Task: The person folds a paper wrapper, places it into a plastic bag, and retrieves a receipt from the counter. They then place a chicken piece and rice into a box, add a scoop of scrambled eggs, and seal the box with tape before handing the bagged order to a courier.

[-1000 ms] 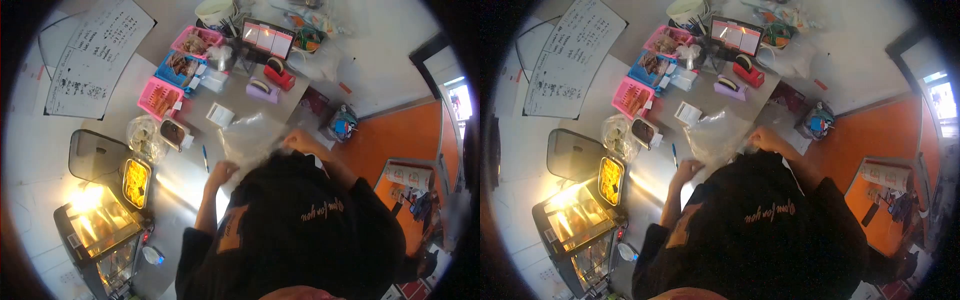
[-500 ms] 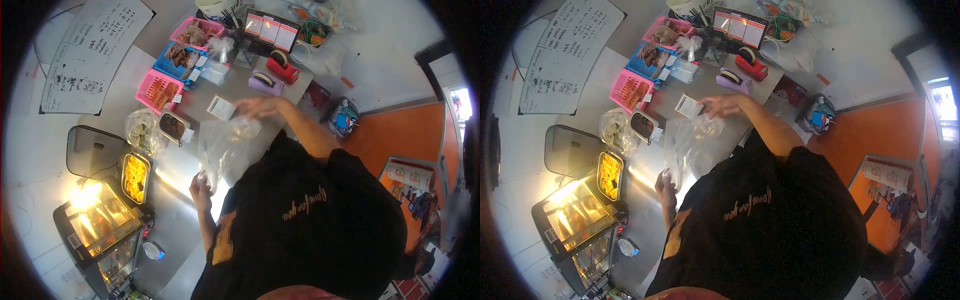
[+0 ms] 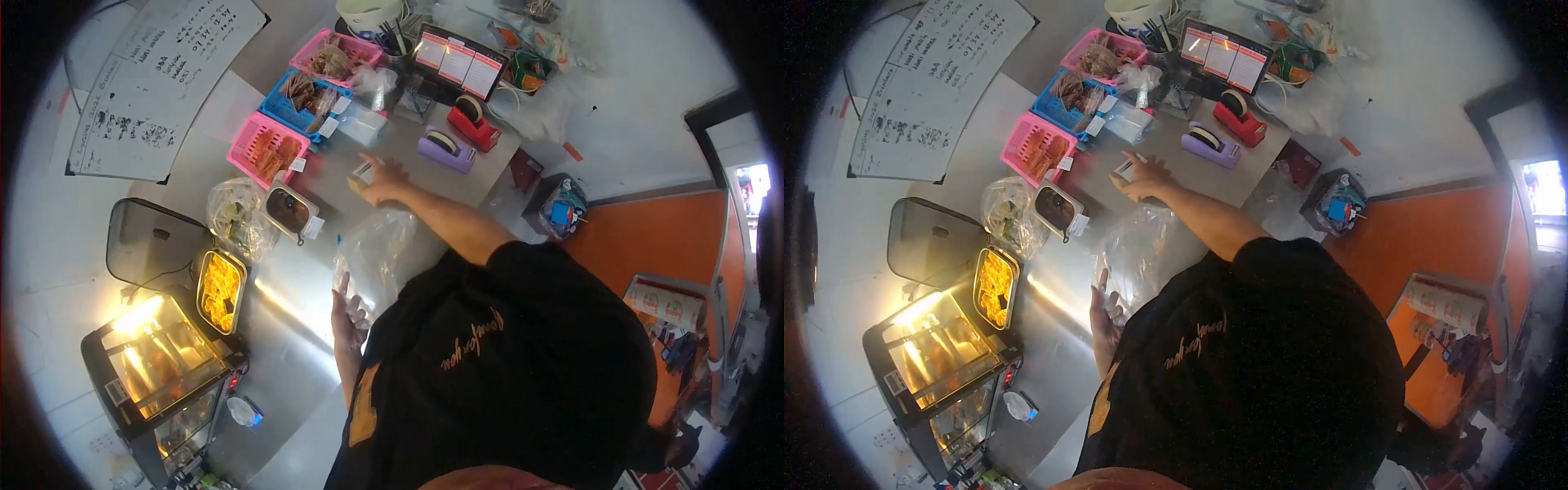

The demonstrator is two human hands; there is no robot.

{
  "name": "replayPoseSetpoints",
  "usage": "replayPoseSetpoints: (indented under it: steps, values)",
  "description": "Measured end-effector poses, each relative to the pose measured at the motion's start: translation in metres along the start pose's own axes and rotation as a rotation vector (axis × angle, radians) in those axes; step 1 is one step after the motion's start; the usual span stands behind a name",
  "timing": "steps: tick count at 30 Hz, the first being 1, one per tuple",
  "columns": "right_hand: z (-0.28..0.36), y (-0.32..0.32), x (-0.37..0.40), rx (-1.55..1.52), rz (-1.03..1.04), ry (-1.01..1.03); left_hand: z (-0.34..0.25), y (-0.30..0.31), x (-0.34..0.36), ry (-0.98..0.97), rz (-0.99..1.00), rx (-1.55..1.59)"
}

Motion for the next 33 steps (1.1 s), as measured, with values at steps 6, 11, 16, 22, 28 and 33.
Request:
replayPoseSetpoints:
  steps: [6, 11, 16, 22, 28, 33]
  values:
    - [0.057, 0.097, 0.101, -0.080, 0.092, 0.510, 0.038, -0.037, -0.078, 0.170, 0.310, 0.400]
    - [0.023, -0.010, 0.145, -0.797, 1.146, 0.314, 0.042, -0.052, -0.107, 0.117, 0.346, 0.307]
    - [-0.048, -0.035, 0.084, -0.379, 0.559, 0.116, 0.060, -0.032, -0.097, 0.164, 0.498, 0.548]
    - [-0.038, 0.008, 0.102, 0.118, 0.132, 0.165, 0.060, 0.011, -0.106, -0.329, -0.197, -0.160]
    - [-0.015, -0.009, 0.118, 0.485, 0.055, 0.263, 0.059, 0.001, -0.099, -0.436, -0.223, -0.233]
    - [-0.032, -0.037, 0.109, 0.530, 0.136, 0.384, 0.051, -0.002, -0.079, -0.341, -0.291, -0.262]
Point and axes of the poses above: each hand's wrist, its own x-axis away from the middle knuckle, its own y-axis out of the back of the hand, z = x × y, the point moved 9 cm from there along -x, towards the middle knuckle, and after that the axes turned 6 degrees about -y, right-handed, at the moved point
